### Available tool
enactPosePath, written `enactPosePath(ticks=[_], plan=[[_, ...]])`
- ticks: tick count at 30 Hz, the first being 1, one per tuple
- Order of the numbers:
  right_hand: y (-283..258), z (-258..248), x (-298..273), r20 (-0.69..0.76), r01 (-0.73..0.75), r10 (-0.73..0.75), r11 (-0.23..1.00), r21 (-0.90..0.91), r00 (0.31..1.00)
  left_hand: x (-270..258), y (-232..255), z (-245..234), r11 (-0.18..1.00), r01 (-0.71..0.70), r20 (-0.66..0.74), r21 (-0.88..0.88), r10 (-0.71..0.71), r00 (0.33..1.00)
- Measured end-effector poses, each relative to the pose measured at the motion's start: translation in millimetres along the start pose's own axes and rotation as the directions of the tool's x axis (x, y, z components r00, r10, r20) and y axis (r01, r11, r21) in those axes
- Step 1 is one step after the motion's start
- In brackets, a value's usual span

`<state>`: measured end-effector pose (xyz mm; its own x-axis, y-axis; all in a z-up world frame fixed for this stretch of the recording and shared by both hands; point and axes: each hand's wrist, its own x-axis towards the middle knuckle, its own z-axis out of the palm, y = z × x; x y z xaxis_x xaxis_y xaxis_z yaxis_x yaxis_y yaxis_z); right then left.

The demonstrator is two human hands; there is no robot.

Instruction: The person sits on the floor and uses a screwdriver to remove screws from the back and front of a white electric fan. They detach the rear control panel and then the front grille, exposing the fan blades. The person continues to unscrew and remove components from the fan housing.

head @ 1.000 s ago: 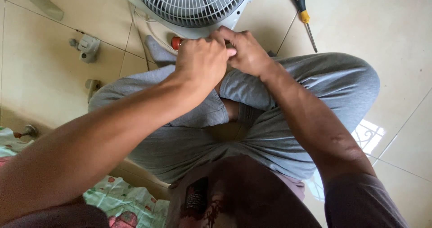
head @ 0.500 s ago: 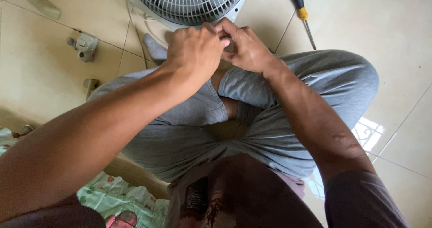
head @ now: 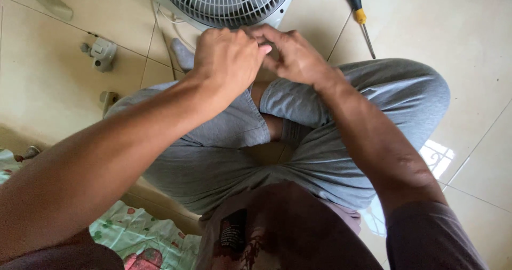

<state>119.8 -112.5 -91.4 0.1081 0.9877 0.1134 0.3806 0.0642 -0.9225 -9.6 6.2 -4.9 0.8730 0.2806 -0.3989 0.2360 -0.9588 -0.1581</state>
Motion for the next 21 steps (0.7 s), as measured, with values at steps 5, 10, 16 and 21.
enactPosePath(ticks=[5,10,16,21], plan=[[-1,4,-1,-0.076,0.030,-0.038,0.995,-0.098,0.996,-5,10,-10,0.997,0.068,0.004,0.020,-0.068,0.998],[5,-2,1,-0.063,0.139,-0.153,0.972,-0.189,0.986,-6,12,0,0.953,-0.068,-0.500,0.296,0.215,0.839],[1,-6,-3,-0.078,0.071,-0.072,0.997,-0.012,0.994,-5,11,-11,0.999,-0.008,-0.332,0.036,0.019,0.943],[2,3,-4,-0.078,0.014,-0.016,1.000,-0.026,0.997,-8,23,-22,0.990,0.119,0.137,-0.072,-0.108,0.985]])
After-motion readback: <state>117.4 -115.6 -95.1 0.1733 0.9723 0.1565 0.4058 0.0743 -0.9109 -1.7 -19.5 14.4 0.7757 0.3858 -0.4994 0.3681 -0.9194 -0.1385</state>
